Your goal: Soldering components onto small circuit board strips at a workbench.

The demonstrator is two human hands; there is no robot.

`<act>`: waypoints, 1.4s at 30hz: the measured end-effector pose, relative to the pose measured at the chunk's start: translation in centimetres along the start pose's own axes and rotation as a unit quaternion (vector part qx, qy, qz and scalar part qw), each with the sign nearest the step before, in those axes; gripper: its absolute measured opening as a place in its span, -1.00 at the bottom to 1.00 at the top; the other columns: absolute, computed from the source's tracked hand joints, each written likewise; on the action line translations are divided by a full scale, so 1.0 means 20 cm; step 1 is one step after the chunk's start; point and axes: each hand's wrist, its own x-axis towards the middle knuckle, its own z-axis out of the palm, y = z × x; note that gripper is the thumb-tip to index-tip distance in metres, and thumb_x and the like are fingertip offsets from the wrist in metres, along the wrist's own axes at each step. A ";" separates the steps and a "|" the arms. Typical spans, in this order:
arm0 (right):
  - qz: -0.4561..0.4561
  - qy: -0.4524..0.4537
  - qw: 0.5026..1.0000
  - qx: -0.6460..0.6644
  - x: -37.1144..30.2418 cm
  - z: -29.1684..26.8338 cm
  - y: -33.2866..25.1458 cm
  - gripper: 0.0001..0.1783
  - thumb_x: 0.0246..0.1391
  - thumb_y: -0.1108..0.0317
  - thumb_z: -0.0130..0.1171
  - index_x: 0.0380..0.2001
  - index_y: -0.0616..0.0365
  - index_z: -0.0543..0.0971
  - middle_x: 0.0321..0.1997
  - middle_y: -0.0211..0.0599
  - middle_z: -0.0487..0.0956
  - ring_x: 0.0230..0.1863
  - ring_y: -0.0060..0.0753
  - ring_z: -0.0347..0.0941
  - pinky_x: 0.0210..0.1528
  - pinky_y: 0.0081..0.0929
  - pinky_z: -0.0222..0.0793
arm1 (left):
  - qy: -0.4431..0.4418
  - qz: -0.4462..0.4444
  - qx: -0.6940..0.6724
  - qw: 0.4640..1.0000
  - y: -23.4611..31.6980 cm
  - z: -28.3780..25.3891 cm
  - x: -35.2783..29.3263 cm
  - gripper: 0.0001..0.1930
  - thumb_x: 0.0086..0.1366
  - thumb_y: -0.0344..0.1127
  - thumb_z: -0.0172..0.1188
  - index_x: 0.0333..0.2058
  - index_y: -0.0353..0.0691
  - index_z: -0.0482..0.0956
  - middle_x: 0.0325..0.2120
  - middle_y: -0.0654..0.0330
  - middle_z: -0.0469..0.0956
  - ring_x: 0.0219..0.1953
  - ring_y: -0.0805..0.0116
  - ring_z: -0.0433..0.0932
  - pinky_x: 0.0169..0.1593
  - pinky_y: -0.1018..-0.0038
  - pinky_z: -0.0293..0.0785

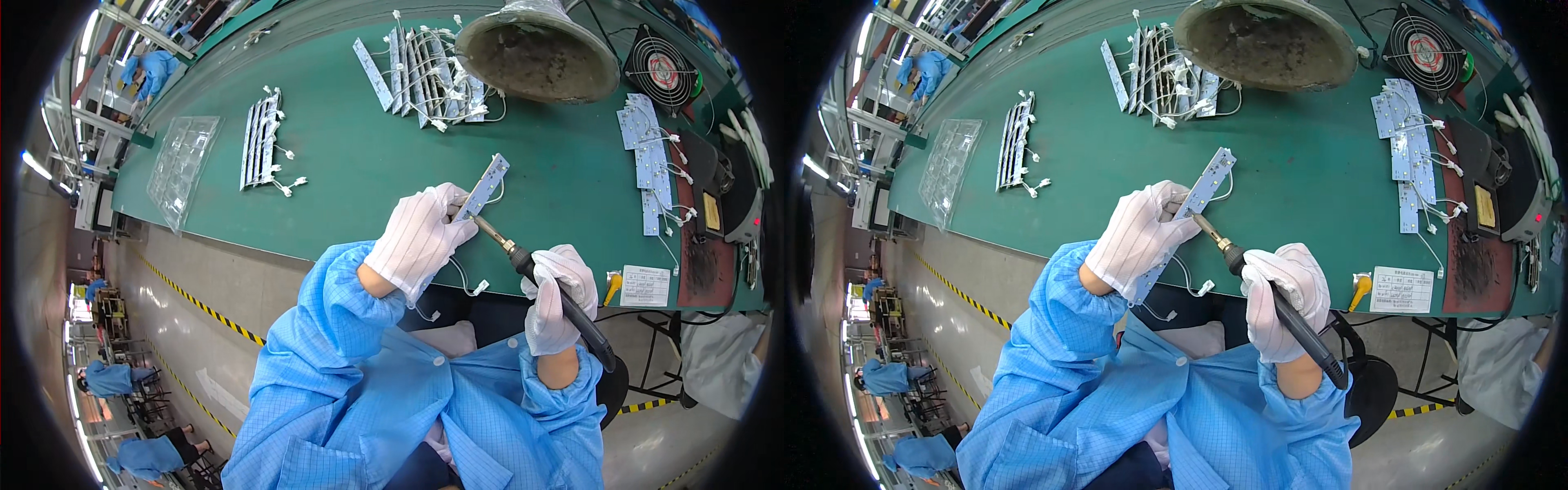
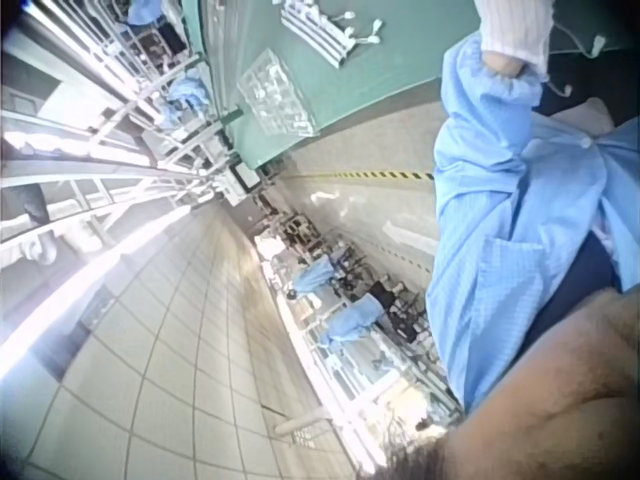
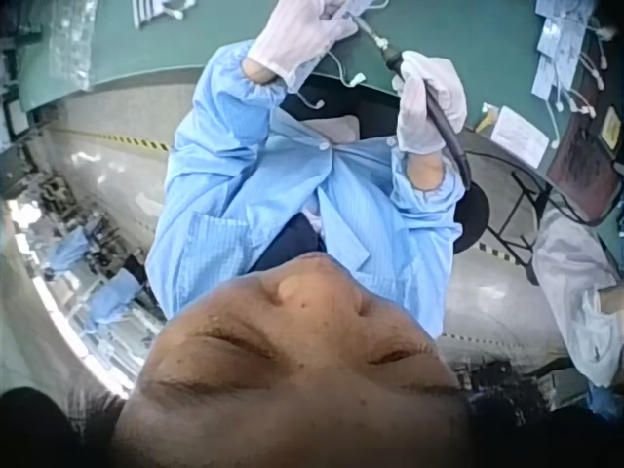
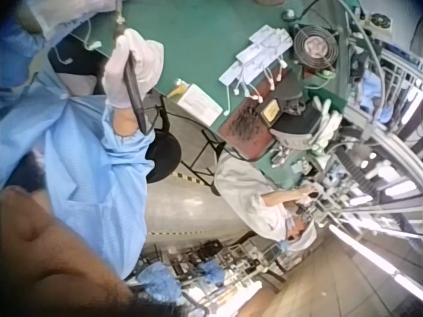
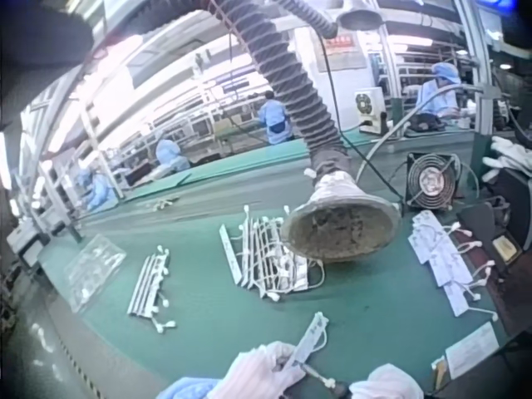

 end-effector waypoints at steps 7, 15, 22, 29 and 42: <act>0.026 0.009 0.999 0.029 0.00 0.01 -0.01 -0.85 -0.03 0.55 -0.05 -0.34 0.34 0.45 -0.39 -0.11 0.53 -0.41 -0.24 0.43 -0.34 -0.43 0.38 | -0.003 -0.001 0.004 1.000 0.00 0.00 0.00 -0.69 0.06 -0.26 0.28 -0.27 -0.31 0.53 -0.49 -0.10 0.55 -0.44 -0.08 0.53 -0.31 0.21 0.45; -0.008 -0.022 1.000 -0.008 0.01 0.00 0.00 -0.85 0.01 0.60 -0.06 -0.30 0.29 0.42 -0.31 -0.09 0.50 -0.37 -0.20 0.46 -0.33 -0.41 0.41 | 0.004 -0.008 -0.015 1.000 -0.01 0.01 0.00 -0.70 0.06 -0.25 0.28 -0.28 -0.33 0.53 -0.49 -0.10 0.55 -0.43 -0.07 0.54 -0.31 0.22 0.46; -0.055 -0.035 0.994 -0.087 -0.01 -0.05 0.02 -0.49 -0.08 0.76 0.06 -0.06 0.08 0.30 -0.24 -0.14 0.43 -0.35 -0.21 0.47 -0.35 -0.41 0.43 | -0.011 -0.003 0.000 1.000 -0.02 -0.02 0.01 -0.61 0.05 -0.24 0.29 -0.20 -0.41 0.52 -0.51 0.04 0.58 -0.52 0.32 0.55 -0.37 0.47 0.49; 0.010 0.022 0.999 -0.028 -0.01 -0.01 0.01 -0.84 -0.13 0.56 0.07 -0.39 0.22 0.52 -0.37 -0.15 0.59 -0.45 -0.14 0.47 -0.33 -0.31 0.42 | -0.020 -0.029 -0.028 0.999 0.00 -0.02 0.00 -0.59 0.06 -0.22 0.28 -0.19 -0.41 0.52 -0.51 0.05 0.58 -0.51 0.34 0.55 -0.37 0.47 0.49; -0.006 0.015 0.999 -0.045 0.01 -0.01 0.01 -0.83 -0.14 0.58 0.09 -0.37 0.25 0.51 -0.40 -0.14 0.58 -0.46 -0.15 0.46 -0.37 -0.36 0.42 | -0.035 -0.048 -0.053 0.997 0.04 -0.05 0.01 -0.63 0.08 -0.21 0.28 -0.22 -0.39 0.54 -0.52 -0.10 0.58 -0.49 0.03 0.59 -0.34 0.32 0.51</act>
